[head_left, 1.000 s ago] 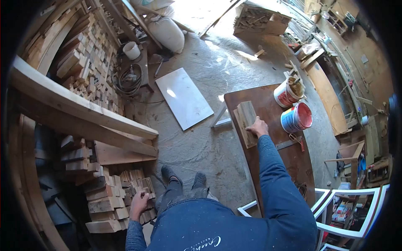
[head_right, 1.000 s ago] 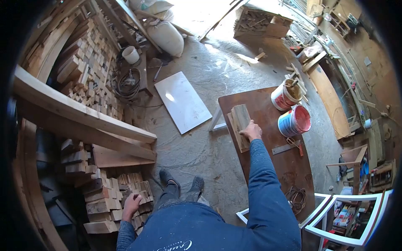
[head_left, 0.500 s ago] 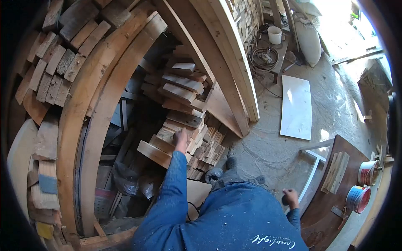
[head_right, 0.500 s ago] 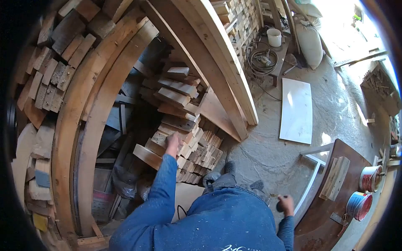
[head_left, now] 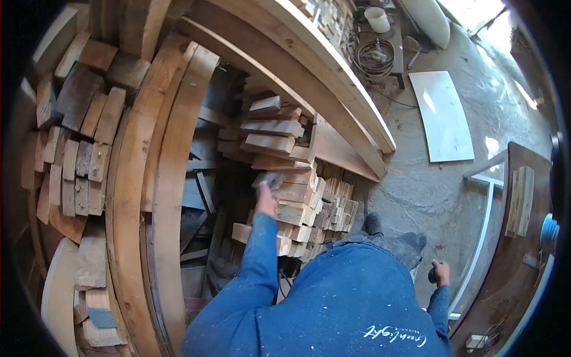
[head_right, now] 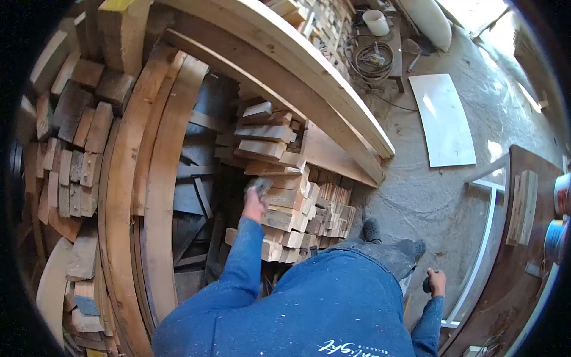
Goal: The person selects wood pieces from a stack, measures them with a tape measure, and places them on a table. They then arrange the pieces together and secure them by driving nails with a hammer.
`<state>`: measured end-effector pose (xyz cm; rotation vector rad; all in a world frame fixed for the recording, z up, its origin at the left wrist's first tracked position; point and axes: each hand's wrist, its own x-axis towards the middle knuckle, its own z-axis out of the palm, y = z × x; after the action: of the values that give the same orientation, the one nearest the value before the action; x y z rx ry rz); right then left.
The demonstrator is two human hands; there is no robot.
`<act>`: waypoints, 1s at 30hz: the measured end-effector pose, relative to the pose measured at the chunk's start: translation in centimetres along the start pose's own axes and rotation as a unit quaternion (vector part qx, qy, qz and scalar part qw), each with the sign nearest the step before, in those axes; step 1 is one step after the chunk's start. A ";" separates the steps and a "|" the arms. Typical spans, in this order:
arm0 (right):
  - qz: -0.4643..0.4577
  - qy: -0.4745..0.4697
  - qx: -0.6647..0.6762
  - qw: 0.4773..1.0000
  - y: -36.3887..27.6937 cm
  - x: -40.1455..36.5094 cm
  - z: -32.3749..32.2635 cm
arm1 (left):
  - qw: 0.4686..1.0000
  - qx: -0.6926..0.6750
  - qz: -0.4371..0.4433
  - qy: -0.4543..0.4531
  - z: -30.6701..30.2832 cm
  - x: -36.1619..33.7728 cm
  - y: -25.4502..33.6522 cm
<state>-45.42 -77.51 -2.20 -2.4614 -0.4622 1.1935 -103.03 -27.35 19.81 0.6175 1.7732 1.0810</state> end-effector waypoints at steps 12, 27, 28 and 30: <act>-0.050 -0.025 -0.071 0.996 -3.9 1.9 -2.8 | 0.970 0.192 -0.118 0.088 0.9 -8.8 -2.7; -0.166 -0.156 0.181 0.957 -18.1 -3.2 -28.9 | 0.923 -0.027 0.189 -0.334 27.3 -37.9 -5.0; -0.178 -0.173 0.212 0.945 -18.5 -3.5 -29.8 | 0.905 0.017 0.115 -0.409 29.7 -39.4 -4.8; -0.208 -0.216 0.275 0.913 -19.4 -3.8 -30.5 | 0.838 0.096 0.191 -0.502 34.0 -42.2 -6.9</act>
<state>-25.82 -67.63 26.79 -1.5295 -0.6254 1.4338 -53.75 -49.82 27.09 1.3985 0.8307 0.5991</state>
